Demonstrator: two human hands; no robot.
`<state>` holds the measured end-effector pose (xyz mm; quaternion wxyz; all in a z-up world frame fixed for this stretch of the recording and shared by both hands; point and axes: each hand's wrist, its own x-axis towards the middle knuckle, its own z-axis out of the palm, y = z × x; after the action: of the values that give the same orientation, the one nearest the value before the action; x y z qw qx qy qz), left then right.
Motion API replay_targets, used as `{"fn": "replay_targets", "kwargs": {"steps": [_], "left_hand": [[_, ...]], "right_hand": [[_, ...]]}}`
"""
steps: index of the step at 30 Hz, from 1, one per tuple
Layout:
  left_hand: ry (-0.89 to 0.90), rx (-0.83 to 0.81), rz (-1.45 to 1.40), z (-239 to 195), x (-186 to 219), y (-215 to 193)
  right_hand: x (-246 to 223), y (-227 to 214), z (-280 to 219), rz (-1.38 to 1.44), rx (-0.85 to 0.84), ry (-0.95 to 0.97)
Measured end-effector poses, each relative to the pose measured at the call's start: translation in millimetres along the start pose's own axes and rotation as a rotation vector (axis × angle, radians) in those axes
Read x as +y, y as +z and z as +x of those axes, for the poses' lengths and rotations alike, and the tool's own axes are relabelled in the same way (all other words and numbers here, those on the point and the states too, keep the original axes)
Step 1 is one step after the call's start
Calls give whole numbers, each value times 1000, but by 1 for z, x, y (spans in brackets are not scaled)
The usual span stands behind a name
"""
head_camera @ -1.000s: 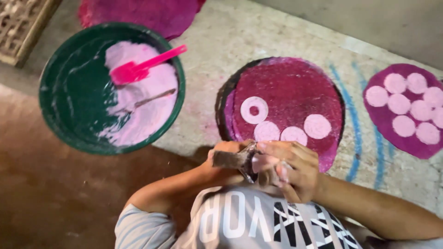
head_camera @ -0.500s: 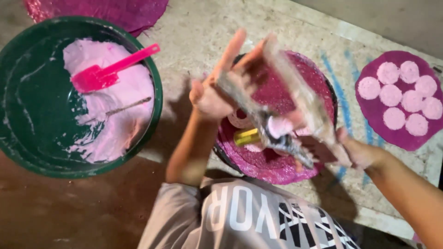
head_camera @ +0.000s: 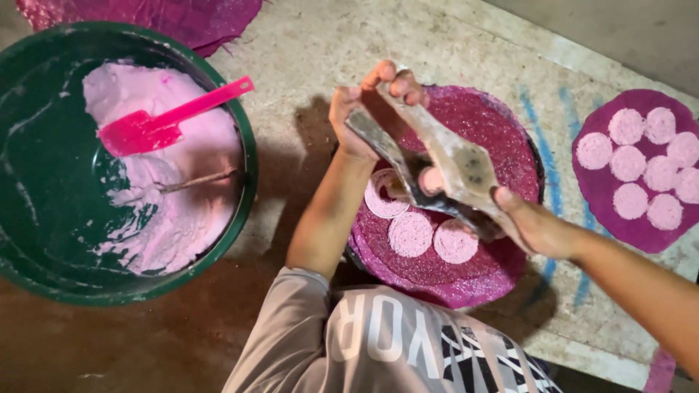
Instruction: The person scoops pink dough from a green bucket using a wooden tool and a pink spatula, then presses it into a circular mold on a purple tray to form round discs. The person repeatedly scrapes the tool clean and continues shaping more discs.
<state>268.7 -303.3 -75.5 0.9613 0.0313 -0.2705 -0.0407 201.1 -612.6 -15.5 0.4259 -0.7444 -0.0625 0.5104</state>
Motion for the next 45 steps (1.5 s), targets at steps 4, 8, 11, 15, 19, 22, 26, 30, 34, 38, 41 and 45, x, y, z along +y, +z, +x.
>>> {"fn": "replay_targets", "kwargs": {"steps": [4,8,11,15,19,22,26,30,34,38,41,45], "left_hand": [[-28,28,-4,-10,13,-3],[-9,94,1,-17,3,1],[12,18,-21,-6,-6,4],[-42,-90,42,19,6,7],[-217,56,324,12,20,2],[-378,639,619,-13,16,-15],[-733,604,1015,-82,21,-39],[-451,221,1412,-127,28,-33],[-262,179,2135,-158,15,4],[-23,82,2529,-169,11,38],[-104,106,2540,-168,9,51],[-182,-25,2654,-165,8,58]], "right_hand": [[-14,26,5,26,10,-152],[-12,23,-3,128,22,-23],[-1,11,-2,-33,84,-53],[28,4,11,-87,242,51],[56,9,17,215,130,-165],[62,7,17,178,208,-163],[67,18,24,346,123,-346],[63,34,39,339,235,-521],[60,57,34,427,315,-755],[55,88,23,506,373,-892],[61,111,14,576,493,-941],[83,128,1,618,657,-960]]}}
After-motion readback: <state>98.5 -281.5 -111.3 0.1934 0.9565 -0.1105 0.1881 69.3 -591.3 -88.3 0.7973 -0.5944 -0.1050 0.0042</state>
